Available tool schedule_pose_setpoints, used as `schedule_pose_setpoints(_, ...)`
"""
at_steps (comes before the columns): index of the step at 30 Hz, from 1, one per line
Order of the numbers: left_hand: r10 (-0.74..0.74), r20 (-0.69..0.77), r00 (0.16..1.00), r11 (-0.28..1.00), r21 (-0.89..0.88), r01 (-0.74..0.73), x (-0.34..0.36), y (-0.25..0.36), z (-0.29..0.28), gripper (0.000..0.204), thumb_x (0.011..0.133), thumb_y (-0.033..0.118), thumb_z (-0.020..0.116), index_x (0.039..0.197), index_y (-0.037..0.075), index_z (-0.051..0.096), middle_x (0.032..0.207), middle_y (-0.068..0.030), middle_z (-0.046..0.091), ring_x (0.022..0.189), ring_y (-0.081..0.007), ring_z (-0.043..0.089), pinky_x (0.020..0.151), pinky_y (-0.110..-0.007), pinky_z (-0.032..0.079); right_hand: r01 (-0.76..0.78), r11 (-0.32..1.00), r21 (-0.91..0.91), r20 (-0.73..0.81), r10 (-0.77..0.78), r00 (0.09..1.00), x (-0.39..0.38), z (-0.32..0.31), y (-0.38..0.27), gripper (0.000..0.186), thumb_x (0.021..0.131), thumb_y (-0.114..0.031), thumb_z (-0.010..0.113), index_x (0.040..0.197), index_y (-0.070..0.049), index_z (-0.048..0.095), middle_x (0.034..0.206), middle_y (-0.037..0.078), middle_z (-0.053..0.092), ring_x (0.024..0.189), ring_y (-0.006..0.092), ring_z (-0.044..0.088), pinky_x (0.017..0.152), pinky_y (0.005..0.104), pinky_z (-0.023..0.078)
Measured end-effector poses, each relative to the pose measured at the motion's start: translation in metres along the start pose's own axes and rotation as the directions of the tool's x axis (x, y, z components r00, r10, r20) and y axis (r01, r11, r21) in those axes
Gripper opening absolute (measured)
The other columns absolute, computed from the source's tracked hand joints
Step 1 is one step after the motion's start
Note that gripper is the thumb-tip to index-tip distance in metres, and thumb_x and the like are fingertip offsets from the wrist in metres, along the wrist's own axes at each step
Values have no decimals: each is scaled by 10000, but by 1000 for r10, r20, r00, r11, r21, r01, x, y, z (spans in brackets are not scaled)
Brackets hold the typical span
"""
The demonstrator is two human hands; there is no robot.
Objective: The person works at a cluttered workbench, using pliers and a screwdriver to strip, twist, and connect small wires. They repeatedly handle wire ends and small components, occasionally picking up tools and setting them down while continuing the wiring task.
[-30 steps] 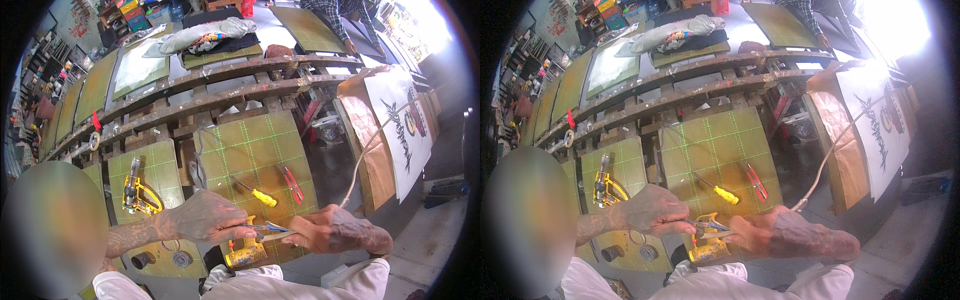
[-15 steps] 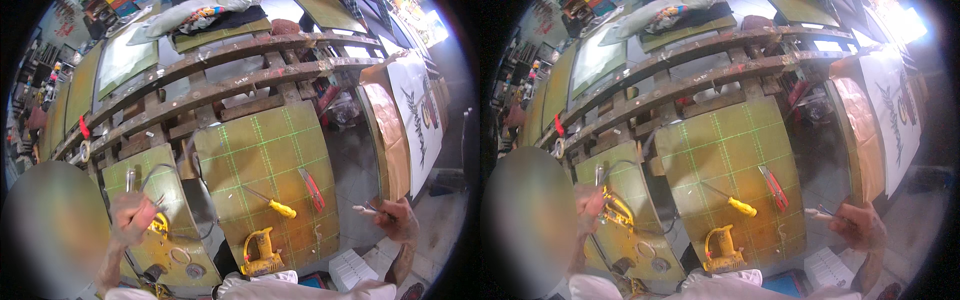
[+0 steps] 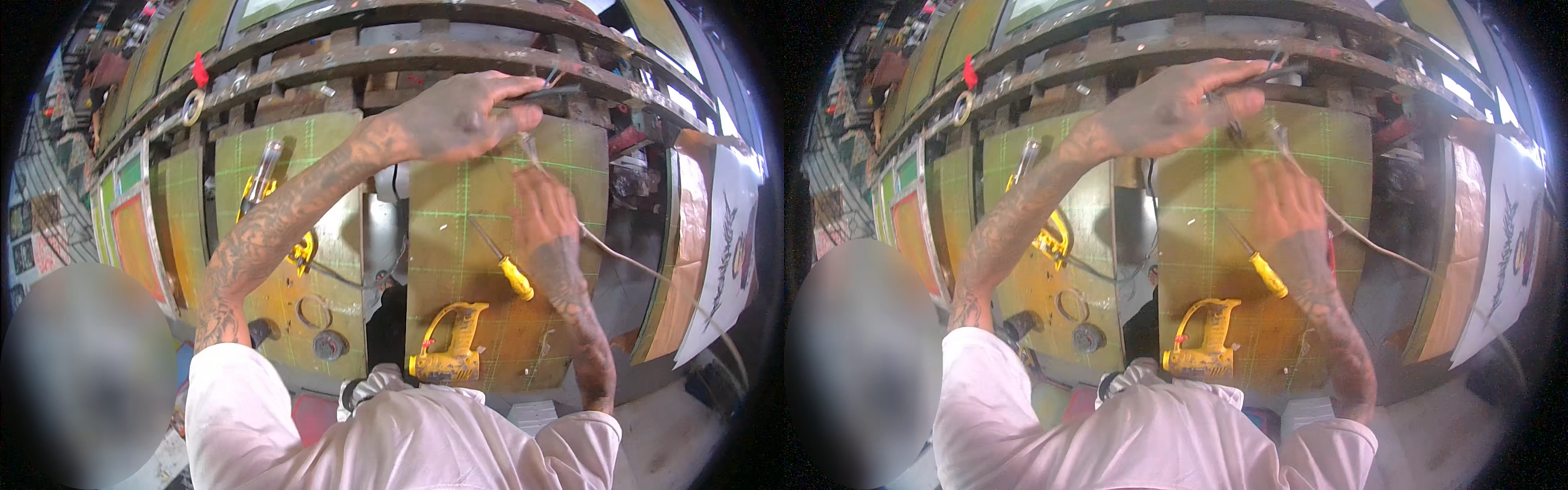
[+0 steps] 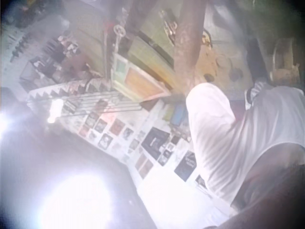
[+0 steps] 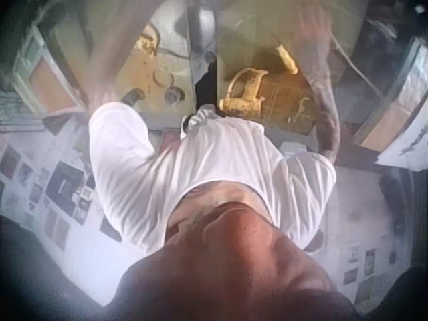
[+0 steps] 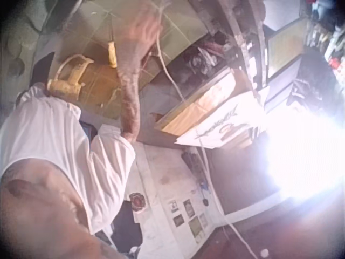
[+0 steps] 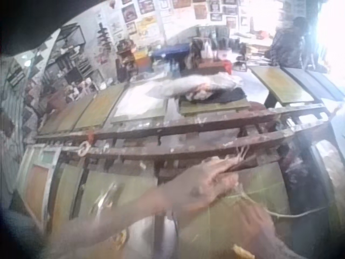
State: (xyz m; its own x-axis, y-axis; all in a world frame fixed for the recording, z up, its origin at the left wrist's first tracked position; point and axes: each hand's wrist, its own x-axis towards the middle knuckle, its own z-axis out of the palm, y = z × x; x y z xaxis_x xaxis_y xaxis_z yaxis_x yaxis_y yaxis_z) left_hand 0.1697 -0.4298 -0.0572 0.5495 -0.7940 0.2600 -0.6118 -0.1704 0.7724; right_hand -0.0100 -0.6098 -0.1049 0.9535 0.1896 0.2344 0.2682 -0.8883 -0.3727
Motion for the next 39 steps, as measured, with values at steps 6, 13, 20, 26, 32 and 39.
schedule_pose_setpoints(6, -404, -148, 903, 823, 373, 429, -159, 38, 9, 824, 1065, 450, 515, 1590, -106, 208, 1420, -376, 529, 1316, -463, 550, 1098, -519, 450, 214, 931, 295, 182, -275, 944, -24, 66, -75, 450, 872, -129, 695, 1311, -45, 650, 1470, 187, 521, 1434, 402, 441, 1149, 501, 423)
schedule_pose_setpoints(13, -671, -15, 741, 695, 336, 636, -303, 43, 113, 436, 1030, 409, 608, 1216, 18, 665, 1023, -190, 731, 958, -374, 701, 873, -482, 507, 286, 947, 144, 387, -319, 865, -25, 117, -93, 532, 834, -220, 709, 1359, -142, 683, 1608, 141, 427, 1554, 405, 273, 1234, 593, 290)
schedule_pose_setpoints(20, -603, -250, 757, 795, -115, 596, -331, 64, 78, 223, 1016, 261, 632, 1031, 45, 686, 931, -116, 719, 845, -287, 692, 772, -406, 503, 292, 908, 300, 394, -396, 829, -19, 105, -128, 274, 927, -216, 692, 1177, -109, 729, 1508, 149, 532, 1523, 359, 349, 1250, 626, 232)
schedule_pose_setpoints(26, -674, 19, 739, 279, -919, 278, -367, 70, 40, 251, 1108, 314, 537, 991, 92, 526, 845, 34, 528, 746, -63, 497, 678, -237, 452, 69, 877, 475, 388, -279, 879, 4, 47, -205, 149, 963, -155, 687, 1011, -15, 709, 995, 161, 703, 1021, 338, 665, 952, 503, 490)
schedule_pose_setpoints(32, -555, 28, 831, 403, -865, 298, -366, 79, 11, 333, 1100, 393, 547, 940, 102, 522, 779, 46, 471, 709, -55, 452, 626, -244, 391, 258, 896, 362, 279, -368, 887, 19, 7, -243, 113, 930, -127, 712, 891, -37, 656, 751, 140, 632, 752, 342, 636, 685, 456, 506)
schedule_pose_setpoints(39, -584, -7, 812, 463, -824, 326, -364, 83, 10, 416, 1092, 377, 550, 833, 53, 521, 715, 51, 409, 684, -68, 361, 587, -290, 324, 325, 886, 329, 382, -440, 813, 42, -17, -262, 209, 930, -200, 732, 819, -64, 618, 714, 110, 608, 695, 333, 629, 664, 445, 503)
